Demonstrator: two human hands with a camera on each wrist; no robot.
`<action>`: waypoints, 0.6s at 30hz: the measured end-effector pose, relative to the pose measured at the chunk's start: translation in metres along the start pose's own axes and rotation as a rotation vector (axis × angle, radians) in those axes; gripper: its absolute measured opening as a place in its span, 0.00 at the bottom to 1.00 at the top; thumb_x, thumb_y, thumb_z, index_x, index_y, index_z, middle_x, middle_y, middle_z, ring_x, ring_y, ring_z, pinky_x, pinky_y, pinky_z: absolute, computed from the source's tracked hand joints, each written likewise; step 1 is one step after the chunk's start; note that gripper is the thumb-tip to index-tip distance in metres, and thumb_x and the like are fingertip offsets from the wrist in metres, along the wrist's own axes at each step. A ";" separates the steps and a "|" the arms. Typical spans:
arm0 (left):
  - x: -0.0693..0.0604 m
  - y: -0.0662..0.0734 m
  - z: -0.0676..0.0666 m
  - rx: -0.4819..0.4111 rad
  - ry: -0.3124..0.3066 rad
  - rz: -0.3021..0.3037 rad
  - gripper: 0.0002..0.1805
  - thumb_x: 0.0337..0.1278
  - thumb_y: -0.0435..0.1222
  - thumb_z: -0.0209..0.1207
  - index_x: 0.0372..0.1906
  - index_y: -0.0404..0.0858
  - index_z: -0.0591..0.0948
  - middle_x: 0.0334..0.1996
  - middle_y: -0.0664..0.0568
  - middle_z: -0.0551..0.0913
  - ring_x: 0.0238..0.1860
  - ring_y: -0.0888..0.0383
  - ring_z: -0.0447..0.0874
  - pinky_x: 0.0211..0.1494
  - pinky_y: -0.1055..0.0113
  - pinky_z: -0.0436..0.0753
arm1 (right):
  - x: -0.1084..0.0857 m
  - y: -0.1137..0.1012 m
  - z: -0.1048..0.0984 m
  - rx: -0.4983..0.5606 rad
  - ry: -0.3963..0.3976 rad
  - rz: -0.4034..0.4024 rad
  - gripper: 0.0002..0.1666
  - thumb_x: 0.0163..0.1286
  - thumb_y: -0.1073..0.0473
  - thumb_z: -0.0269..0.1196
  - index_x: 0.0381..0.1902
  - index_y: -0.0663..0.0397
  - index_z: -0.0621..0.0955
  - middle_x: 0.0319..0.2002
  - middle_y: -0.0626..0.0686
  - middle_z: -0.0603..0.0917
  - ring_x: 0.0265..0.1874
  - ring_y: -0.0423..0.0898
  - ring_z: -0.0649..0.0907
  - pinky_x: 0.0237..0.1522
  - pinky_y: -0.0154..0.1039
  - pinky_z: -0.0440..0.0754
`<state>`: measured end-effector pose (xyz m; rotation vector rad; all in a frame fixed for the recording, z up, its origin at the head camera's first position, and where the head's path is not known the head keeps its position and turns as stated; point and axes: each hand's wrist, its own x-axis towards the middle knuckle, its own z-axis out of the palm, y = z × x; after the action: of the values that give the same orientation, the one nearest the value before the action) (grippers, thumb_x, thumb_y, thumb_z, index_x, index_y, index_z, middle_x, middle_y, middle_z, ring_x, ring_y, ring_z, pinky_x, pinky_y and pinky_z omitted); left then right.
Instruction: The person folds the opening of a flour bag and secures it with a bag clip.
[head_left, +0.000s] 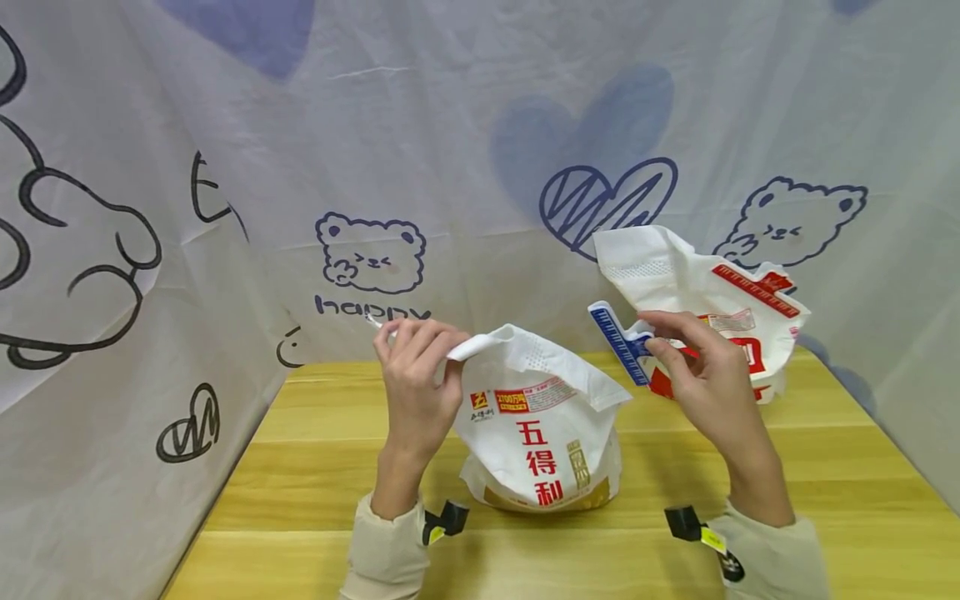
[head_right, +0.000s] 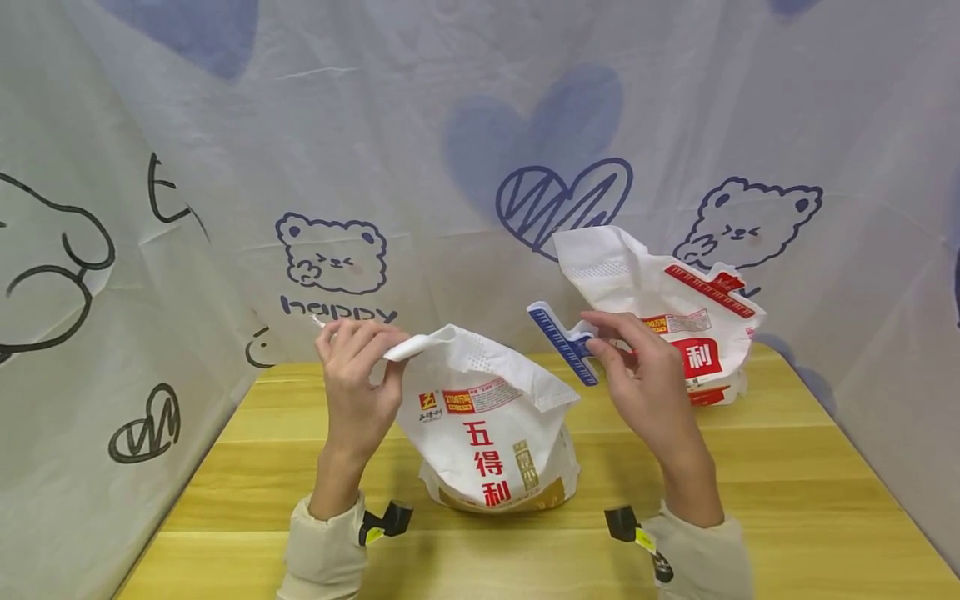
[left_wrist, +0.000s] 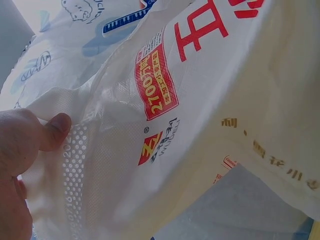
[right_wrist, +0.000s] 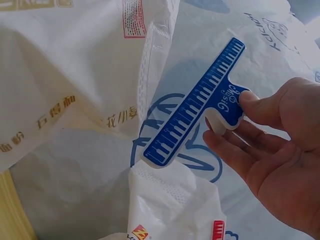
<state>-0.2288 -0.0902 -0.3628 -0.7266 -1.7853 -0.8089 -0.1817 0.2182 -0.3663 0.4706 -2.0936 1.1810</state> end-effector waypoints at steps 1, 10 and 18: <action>0.000 0.000 0.000 0.001 0.003 0.004 0.08 0.49 0.22 0.70 0.32 0.37 0.87 0.33 0.49 0.87 0.40 0.49 0.77 0.66 0.41 0.63 | 0.000 0.000 0.000 -0.002 0.000 -0.003 0.22 0.68 0.76 0.64 0.59 0.62 0.83 0.53 0.57 0.85 0.52 0.33 0.80 0.47 0.21 0.79; -0.001 0.000 0.001 0.000 0.019 0.023 0.09 0.48 0.20 0.70 0.32 0.36 0.87 0.33 0.49 0.86 0.40 0.48 0.78 0.67 0.41 0.61 | 0.001 0.002 0.003 0.036 0.023 -0.050 0.22 0.64 0.80 0.65 0.55 0.62 0.85 0.50 0.55 0.86 0.48 0.36 0.82 0.47 0.23 0.81; -0.001 0.003 0.002 0.006 0.023 0.014 0.10 0.47 0.20 0.69 0.32 0.37 0.87 0.33 0.49 0.86 0.40 0.48 0.78 0.68 0.42 0.60 | 0.002 0.004 0.008 0.080 0.073 -0.030 0.18 0.64 0.80 0.65 0.51 0.66 0.86 0.45 0.57 0.86 0.43 0.37 0.82 0.42 0.24 0.83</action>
<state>-0.2274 -0.0873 -0.3636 -0.7225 -1.7593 -0.7991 -0.1882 0.2138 -0.3700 0.4869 -1.9769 1.2502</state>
